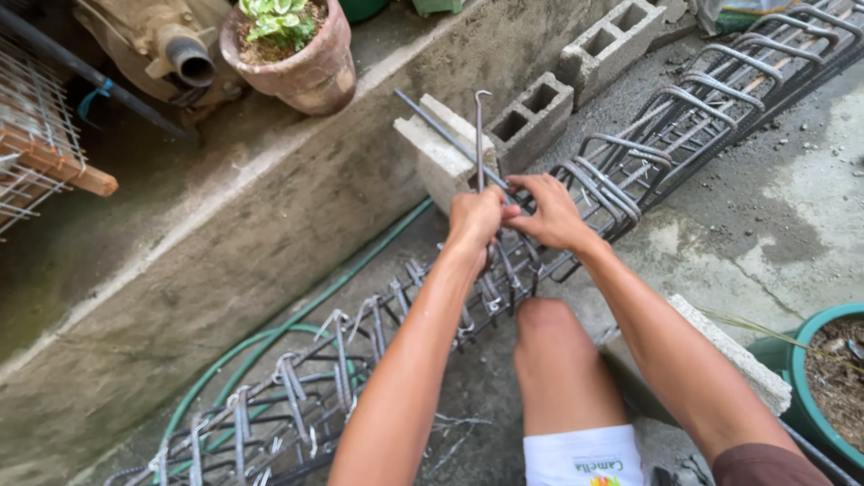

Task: Tying wire around rebar intersections using a manual hook tool to secure a reinforcement cage

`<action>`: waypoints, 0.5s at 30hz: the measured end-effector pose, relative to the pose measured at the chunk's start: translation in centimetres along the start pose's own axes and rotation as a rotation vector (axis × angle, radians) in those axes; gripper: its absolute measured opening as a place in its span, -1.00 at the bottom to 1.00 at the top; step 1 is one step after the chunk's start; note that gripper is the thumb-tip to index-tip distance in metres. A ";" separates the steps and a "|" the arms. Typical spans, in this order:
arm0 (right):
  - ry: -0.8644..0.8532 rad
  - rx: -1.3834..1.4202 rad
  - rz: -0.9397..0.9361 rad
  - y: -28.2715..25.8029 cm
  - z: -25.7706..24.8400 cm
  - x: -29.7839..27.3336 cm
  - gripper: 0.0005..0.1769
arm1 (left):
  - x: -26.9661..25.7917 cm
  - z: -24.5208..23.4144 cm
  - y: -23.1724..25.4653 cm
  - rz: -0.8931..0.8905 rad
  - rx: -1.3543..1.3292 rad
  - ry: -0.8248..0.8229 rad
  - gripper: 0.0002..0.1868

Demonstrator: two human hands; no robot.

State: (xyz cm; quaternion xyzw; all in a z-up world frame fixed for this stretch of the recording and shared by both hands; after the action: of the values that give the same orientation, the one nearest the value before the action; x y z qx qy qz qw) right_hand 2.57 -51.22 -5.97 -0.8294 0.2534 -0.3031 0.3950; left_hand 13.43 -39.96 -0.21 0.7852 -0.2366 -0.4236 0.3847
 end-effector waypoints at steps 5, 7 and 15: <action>-0.008 0.032 0.030 0.8 0.2 -0.3 -0.06 | 0.4 1.1 -0.7 0.064 0.079 0.002 -0.60; -0.014 0.068 0.035 0.5 0.1 -0.3 -0.03 | 0.0 0.6 -0.5 0.086 0.111 0.018 -0.59; 0.051 0.131 0.089 -3.2 -1.3 -0.9 -0.27 | -1.4 -5.4 -0.5 0.227 0.421 0.031 -0.45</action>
State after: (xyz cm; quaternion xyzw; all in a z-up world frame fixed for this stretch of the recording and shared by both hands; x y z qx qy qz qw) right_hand 1.58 -49.50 -3.03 -0.7818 0.2796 -0.3223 0.4548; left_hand 17.25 -36.53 1.92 0.8230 -0.4005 -0.3066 0.2613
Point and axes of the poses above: each hand's wrist, its own x-axis towards the middle knuckle, its own z-axis out of the palm, y = z × x, the point moved 8 cm from there along x, towards the middle knuckle, and after that the axes turned 14 degrees about x, right-handed, at the moved point
